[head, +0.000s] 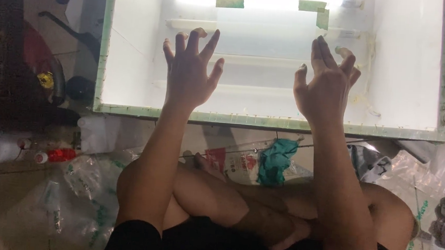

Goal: The person cleans an exposure unit, applies tape, and spreads ink on a screen printing frame.

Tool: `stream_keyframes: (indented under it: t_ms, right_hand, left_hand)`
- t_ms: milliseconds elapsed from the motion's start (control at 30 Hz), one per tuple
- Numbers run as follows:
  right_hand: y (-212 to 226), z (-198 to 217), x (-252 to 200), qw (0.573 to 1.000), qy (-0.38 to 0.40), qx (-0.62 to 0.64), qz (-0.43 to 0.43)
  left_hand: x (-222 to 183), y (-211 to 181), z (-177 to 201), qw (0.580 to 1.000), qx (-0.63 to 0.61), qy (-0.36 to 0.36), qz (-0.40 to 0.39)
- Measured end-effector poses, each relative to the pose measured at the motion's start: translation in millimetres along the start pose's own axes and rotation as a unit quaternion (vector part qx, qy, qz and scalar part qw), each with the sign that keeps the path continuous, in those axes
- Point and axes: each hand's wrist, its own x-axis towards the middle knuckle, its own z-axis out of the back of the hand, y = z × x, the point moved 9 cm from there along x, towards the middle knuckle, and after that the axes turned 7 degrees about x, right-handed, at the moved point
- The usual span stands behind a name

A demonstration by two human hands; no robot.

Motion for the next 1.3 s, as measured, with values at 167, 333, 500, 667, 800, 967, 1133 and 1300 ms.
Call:
stream_keyframes:
  t_ms: [167,333,500,667,800,967,1133,1300]
  right_hand:
    - [1,-1,0,1.000,0.000,-0.010,0.003]
    - [3,0,-1,1.000,0.001,-0.005,-0.001]
    - [3,0,-1,1.000,0.000,0.001,-0.004]
    - [1,0,-1,1.000,-0.007,-0.005,0.004]
    - [1,0,0,1.000,0.005,0.004,-0.010]
    - [0,2,0,1.000,-0.007,0.010,-0.005]
    - [-3,22,-6,0.984,-0.148,0.033,0.091]
    - [-12,30,-22,0.957,-0.228,0.064,0.168]
  left_hand:
    - [0,1,1,1.000,-0.009,0.013,0.006]
    - [0,2,1,1.000,-0.008,0.009,0.009]
    - [0,3,1,1.000,-0.012,0.006,0.010]
    - [0,3,-2,1.000,-0.001,0.014,0.009]
    - [0,3,-2,1.000,-0.003,0.009,0.006]
    - [-1,3,1,1.000,-0.011,-0.001,0.007]
    - [-5,11,11,0.993,-0.092,-0.066,0.020]
    - [-10,11,31,0.980,-0.126,-0.156,0.002]
